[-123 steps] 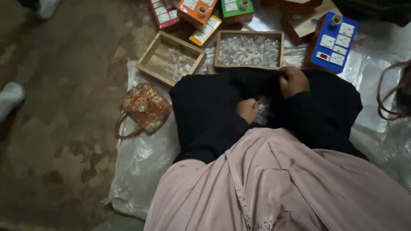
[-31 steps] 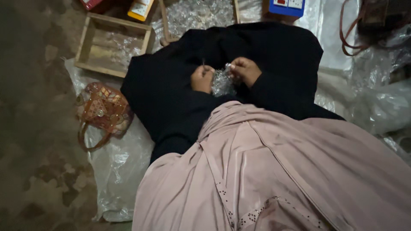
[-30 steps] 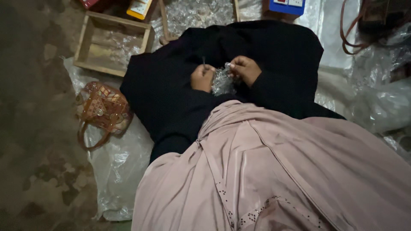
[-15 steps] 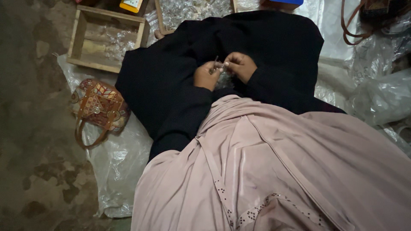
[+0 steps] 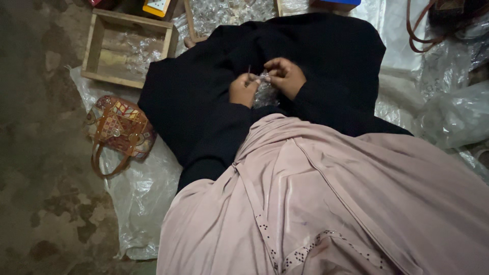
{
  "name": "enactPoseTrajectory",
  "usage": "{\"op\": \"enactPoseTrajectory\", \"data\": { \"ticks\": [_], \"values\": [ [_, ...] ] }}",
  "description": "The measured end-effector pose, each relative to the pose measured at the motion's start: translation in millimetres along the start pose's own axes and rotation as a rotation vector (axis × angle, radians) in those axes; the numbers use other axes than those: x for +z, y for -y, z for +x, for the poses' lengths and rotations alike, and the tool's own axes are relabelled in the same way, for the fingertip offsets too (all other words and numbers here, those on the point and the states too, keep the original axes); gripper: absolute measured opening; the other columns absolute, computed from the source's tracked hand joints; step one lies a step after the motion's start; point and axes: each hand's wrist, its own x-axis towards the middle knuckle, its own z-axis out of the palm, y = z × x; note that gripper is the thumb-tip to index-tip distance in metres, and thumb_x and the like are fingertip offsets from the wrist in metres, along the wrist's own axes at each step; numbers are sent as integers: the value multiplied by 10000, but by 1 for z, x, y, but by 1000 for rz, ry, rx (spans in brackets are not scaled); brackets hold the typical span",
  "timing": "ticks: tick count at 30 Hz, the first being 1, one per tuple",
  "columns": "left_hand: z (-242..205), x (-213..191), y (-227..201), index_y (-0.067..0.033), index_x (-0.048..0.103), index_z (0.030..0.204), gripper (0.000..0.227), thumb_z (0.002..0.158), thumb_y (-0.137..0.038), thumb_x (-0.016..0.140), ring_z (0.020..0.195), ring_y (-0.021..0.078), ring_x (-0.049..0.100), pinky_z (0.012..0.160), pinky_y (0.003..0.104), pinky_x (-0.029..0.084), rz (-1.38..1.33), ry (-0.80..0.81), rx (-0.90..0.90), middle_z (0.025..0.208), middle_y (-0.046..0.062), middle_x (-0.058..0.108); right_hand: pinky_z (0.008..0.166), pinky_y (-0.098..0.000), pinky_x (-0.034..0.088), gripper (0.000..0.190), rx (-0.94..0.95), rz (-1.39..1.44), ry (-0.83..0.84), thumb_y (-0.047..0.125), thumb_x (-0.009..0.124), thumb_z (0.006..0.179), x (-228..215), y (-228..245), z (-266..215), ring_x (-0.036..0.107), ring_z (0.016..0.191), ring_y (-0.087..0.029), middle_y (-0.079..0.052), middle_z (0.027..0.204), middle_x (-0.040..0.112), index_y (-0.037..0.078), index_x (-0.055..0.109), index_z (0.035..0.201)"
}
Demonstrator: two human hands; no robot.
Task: The person sits on the floor and uses a small tool to manipulate and assemble small electrical components, likely switches or sockets, while surrounded by wooden boxes and packaging materials.
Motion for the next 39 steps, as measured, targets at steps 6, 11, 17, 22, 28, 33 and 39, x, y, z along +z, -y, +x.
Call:
{"op": "enactPoseTrajectory", "data": {
  "ticks": [6,11,17,22,28,33,39],
  "values": [
    [1,1,-3,-26,756,944,153,874,-162,749,657,181,692,620,320,542,209,19,-260,769,125,755,758,-259,522,341,-132,-61,-6,-91,686,898,1,1,-4,628,846,-107,-36,942,643,41,529,1170],
    [-1,1,3,-60,767,1056,240,838,-158,760,819,248,763,739,362,598,239,-102,142,953,158,774,736,-359,558,258,-239,-762,-71,14,741,825,5,29,-20,707,825,-232,-98,904,712,84,612,1037],
    [1,9,7,-58,769,956,174,806,-145,759,786,296,753,709,398,577,328,-5,116,885,166,767,724,-399,546,241,-270,-800,9,47,716,823,16,54,-29,702,825,-298,-125,888,697,73,627,1046],
    [-1,9,-1,-48,760,899,139,819,-158,788,709,316,720,637,413,551,302,-13,14,793,177,740,789,-350,565,306,-381,-689,-41,101,762,854,16,46,-29,726,908,-240,-113,994,723,51,647,1132],
    [3,11,2,-54,751,889,142,823,-178,773,722,267,737,657,409,574,196,-54,99,807,138,740,754,-287,567,259,-61,-533,61,197,739,947,1,11,-5,717,836,-131,-40,953,767,47,735,1157],
    [5,21,1,-63,716,857,109,818,-156,759,785,376,704,683,479,543,346,-182,243,822,183,720,659,-294,526,236,200,-260,97,220,728,941,-22,-26,13,635,713,-122,-28,811,709,25,753,1072],
    [-6,20,-17,-94,713,869,103,832,-188,735,823,395,696,691,510,535,476,-70,214,880,181,728,671,-274,524,156,57,-308,194,121,675,917,-30,-52,24,628,726,-107,-28,833,700,8,727,1013]
  ]
}}
